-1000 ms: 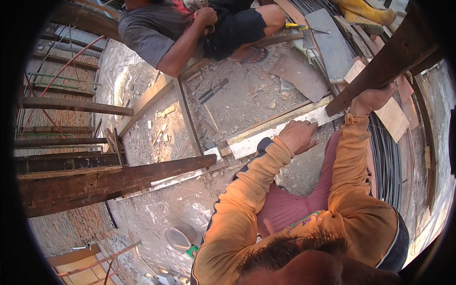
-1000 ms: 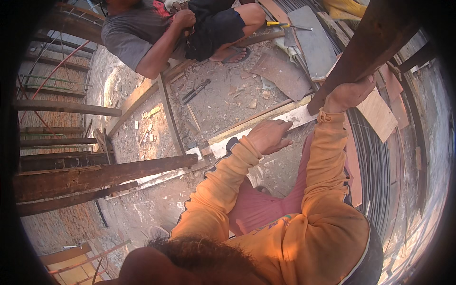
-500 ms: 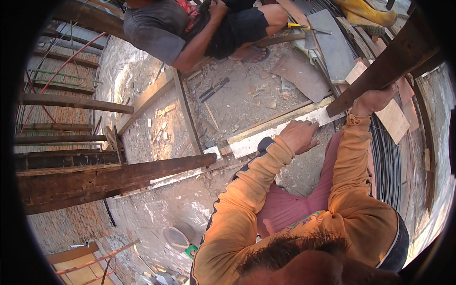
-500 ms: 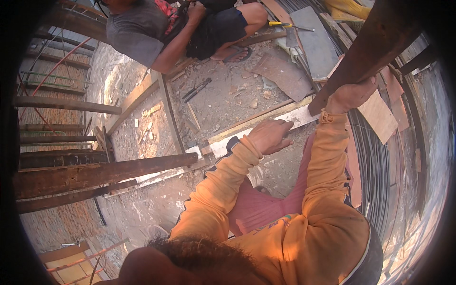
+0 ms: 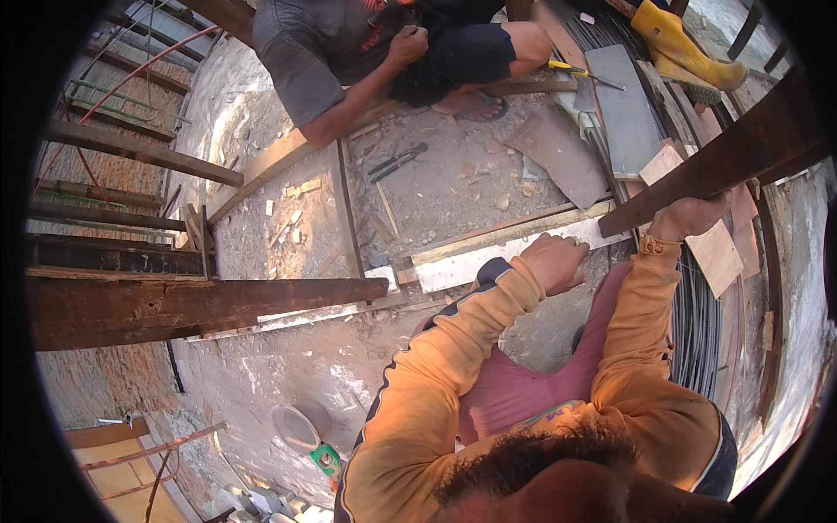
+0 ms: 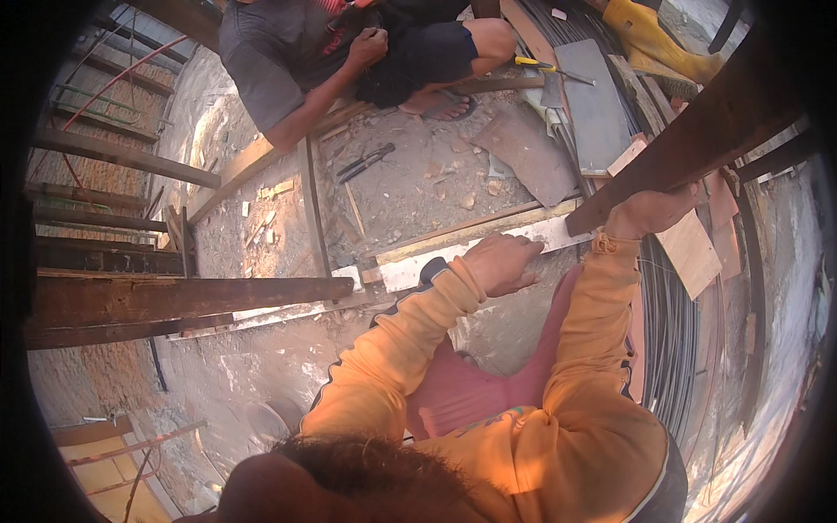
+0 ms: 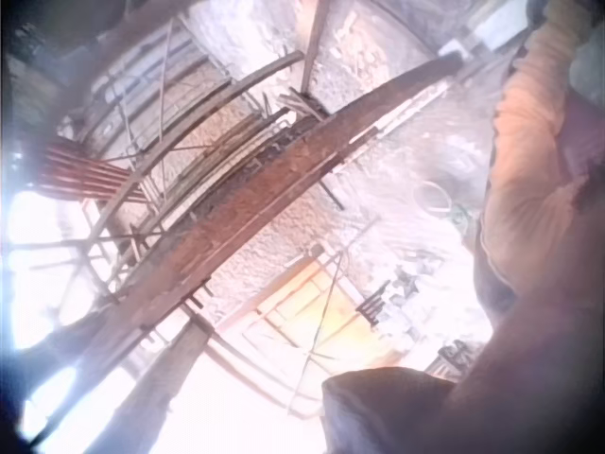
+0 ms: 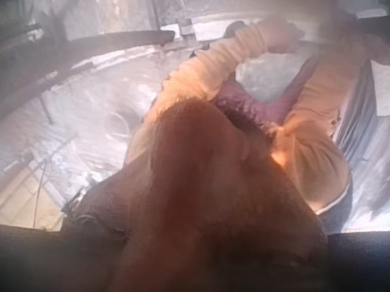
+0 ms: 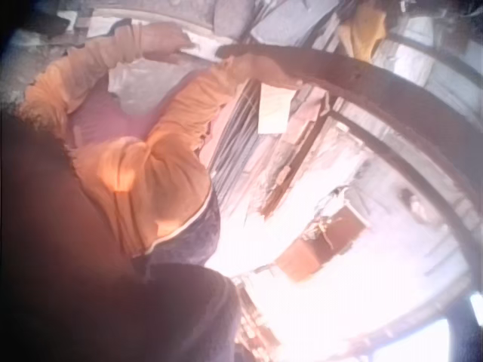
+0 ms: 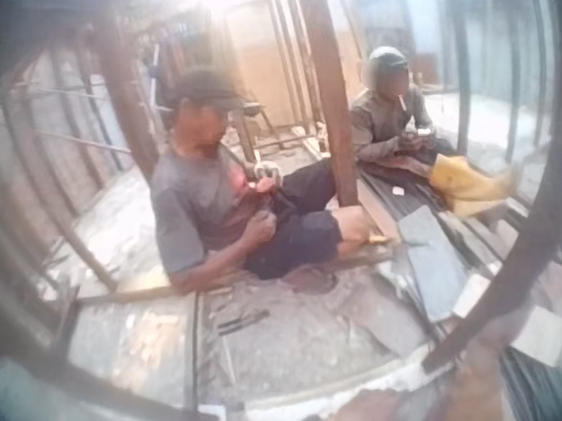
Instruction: The person aligns and stabilizes a vertical metal beam within a building frame. The person uses their hands to position the beam, checking its alignment against existing structural members and supporting it while another worker prepares materials nearby.
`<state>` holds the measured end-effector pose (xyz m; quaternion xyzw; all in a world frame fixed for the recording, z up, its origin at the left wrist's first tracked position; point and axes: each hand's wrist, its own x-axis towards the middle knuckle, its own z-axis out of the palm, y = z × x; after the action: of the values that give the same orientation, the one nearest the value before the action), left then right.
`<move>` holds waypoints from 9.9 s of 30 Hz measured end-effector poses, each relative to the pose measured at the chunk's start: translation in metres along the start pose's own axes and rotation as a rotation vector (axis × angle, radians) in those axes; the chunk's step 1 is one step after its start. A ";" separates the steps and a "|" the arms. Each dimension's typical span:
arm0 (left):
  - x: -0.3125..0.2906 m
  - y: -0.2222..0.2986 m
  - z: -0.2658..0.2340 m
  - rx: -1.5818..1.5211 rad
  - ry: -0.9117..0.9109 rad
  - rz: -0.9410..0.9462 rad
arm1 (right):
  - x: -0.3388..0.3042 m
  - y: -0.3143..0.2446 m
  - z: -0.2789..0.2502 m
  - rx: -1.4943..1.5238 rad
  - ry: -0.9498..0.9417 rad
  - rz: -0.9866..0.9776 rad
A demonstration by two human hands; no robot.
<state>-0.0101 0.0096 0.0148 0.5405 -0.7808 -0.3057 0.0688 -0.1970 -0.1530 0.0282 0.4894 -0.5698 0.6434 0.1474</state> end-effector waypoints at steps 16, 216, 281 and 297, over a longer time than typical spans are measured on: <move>-0.002 0.001 0.004 0.002 0.036 0.010 | 0.009 -0.024 -0.008 0.056 -0.074 0.054; -0.012 -0.019 -0.016 -0.032 0.122 0.003 | 0.002 -0.013 0.001 -0.058 0.103 -0.171; -0.012 -0.020 -0.015 -0.074 -0.002 -0.010 | 0.011 -0.038 -0.006 0.096 -0.043 0.070; -0.012 -0.020 -0.007 -0.089 0.104 0.037 | -0.002 -0.014 0.001 0.336 0.026 0.281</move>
<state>0.0142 0.0129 0.0119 0.5377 -0.7716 -0.3103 0.1388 -0.1848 -0.1490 0.0348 0.4146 -0.5151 0.7499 -0.0198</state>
